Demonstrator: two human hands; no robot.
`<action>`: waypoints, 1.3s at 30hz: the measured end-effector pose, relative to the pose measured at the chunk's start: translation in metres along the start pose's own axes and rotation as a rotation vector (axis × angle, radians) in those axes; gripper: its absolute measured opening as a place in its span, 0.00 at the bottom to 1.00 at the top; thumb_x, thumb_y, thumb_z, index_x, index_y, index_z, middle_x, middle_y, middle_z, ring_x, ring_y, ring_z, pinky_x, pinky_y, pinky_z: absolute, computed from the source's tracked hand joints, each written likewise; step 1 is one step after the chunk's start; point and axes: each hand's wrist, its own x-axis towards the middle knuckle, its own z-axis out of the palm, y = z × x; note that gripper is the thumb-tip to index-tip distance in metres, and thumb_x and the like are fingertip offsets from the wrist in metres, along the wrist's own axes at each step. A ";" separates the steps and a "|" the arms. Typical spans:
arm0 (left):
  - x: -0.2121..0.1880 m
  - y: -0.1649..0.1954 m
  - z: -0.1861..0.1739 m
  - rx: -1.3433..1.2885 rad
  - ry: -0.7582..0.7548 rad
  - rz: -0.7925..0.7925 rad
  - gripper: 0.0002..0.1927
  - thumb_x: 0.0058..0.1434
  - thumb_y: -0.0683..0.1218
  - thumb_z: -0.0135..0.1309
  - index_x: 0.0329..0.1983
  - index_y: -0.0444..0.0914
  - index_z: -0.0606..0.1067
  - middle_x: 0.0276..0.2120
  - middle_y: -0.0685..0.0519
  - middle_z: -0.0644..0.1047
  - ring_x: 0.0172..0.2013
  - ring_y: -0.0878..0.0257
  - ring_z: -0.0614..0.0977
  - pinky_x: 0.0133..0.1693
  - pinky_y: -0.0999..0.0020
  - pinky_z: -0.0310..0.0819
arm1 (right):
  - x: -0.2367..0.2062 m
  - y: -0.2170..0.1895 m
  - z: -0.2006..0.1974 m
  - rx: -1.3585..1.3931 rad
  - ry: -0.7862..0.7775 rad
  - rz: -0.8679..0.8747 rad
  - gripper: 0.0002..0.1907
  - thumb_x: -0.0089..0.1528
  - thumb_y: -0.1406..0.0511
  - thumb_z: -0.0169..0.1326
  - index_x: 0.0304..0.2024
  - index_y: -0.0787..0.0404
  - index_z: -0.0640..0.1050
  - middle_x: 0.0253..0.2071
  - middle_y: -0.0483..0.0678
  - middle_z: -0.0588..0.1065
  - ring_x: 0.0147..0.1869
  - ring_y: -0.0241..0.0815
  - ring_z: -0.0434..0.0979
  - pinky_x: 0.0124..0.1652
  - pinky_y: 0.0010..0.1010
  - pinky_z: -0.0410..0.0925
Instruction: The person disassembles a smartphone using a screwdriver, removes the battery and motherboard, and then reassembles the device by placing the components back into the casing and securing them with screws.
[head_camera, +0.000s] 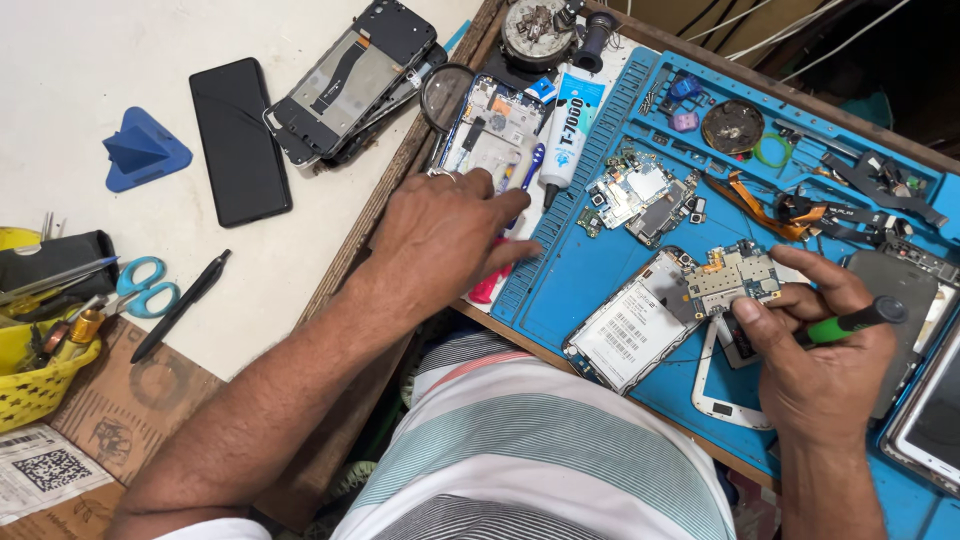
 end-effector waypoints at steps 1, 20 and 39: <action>0.000 -0.002 0.001 -0.003 0.010 0.011 0.24 0.58 0.63 0.61 0.49 0.43 0.81 0.29 0.48 0.78 0.27 0.52 0.82 0.31 0.52 0.75 | 0.000 -0.001 0.000 -0.014 -0.001 0.003 0.25 0.63 0.77 0.62 0.62 0.72 0.73 0.41 0.51 0.79 0.39 0.29 0.78 0.41 0.16 0.69; 0.035 0.075 0.033 -1.000 -0.113 0.108 0.21 0.66 0.51 0.57 0.58 0.37 0.76 0.39 0.48 0.85 0.34 0.64 0.87 0.35 0.68 0.82 | 0.002 -0.010 0.011 -0.064 -0.012 0.032 0.27 0.60 0.75 0.64 0.62 0.69 0.75 0.39 0.48 0.78 0.31 0.23 0.67 0.33 0.16 0.61; 0.027 0.094 0.096 -1.509 0.027 0.087 0.16 0.71 0.37 0.48 0.59 0.37 0.79 0.23 0.61 0.73 0.24 0.79 0.67 0.28 0.78 0.61 | -0.009 -0.011 0.013 -0.634 0.036 -0.490 0.06 0.61 0.75 0.61 0.40 0.64 0.81 0.52 0.51 0.79 0.34 0.27 0.75 0.33 0.16 0.67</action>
